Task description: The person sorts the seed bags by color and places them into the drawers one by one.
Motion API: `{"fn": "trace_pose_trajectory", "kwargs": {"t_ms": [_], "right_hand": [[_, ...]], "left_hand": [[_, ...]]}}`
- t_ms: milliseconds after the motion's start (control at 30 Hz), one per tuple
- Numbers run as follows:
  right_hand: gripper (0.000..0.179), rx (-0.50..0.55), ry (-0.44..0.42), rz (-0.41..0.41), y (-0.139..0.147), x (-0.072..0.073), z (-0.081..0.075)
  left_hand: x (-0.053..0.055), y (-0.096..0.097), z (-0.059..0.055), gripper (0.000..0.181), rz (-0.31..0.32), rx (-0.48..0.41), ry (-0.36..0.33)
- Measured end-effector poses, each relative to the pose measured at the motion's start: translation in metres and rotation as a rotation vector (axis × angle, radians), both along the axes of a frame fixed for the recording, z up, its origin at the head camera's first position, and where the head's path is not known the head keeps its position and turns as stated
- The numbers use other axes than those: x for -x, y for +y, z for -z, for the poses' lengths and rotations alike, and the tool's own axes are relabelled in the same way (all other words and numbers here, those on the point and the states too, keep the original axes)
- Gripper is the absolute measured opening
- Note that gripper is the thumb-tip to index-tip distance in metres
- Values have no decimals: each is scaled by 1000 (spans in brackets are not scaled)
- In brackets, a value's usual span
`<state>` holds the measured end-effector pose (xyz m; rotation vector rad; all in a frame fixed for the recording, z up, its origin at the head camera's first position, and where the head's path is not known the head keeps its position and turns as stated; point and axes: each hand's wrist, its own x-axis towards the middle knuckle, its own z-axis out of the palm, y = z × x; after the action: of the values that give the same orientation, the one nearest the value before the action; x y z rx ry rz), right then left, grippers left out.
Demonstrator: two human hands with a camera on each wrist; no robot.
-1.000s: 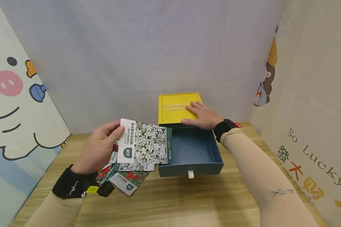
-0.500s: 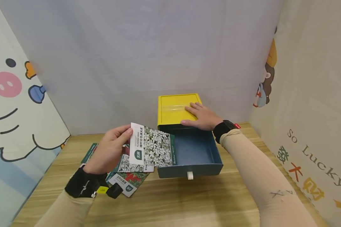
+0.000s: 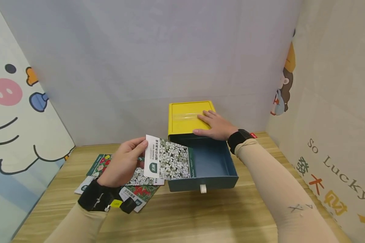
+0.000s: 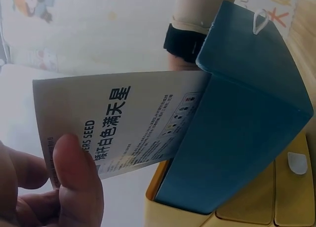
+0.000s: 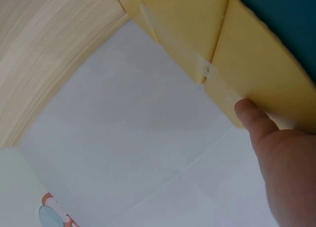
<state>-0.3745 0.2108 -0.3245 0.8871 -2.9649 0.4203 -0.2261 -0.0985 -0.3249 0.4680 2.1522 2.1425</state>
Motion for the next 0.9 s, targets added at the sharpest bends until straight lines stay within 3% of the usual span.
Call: {"fn": "trace_pose_trajectory", "kwargs": {"t_ms": [233,900], "right_hand": [[84,19,-14,-5,1,0,1],[84,28,-7,6,2,2,4]], "left_hand": [[3,4,6,35,23,0,-25],[9,16,20,31,-2,13,-58]]}}
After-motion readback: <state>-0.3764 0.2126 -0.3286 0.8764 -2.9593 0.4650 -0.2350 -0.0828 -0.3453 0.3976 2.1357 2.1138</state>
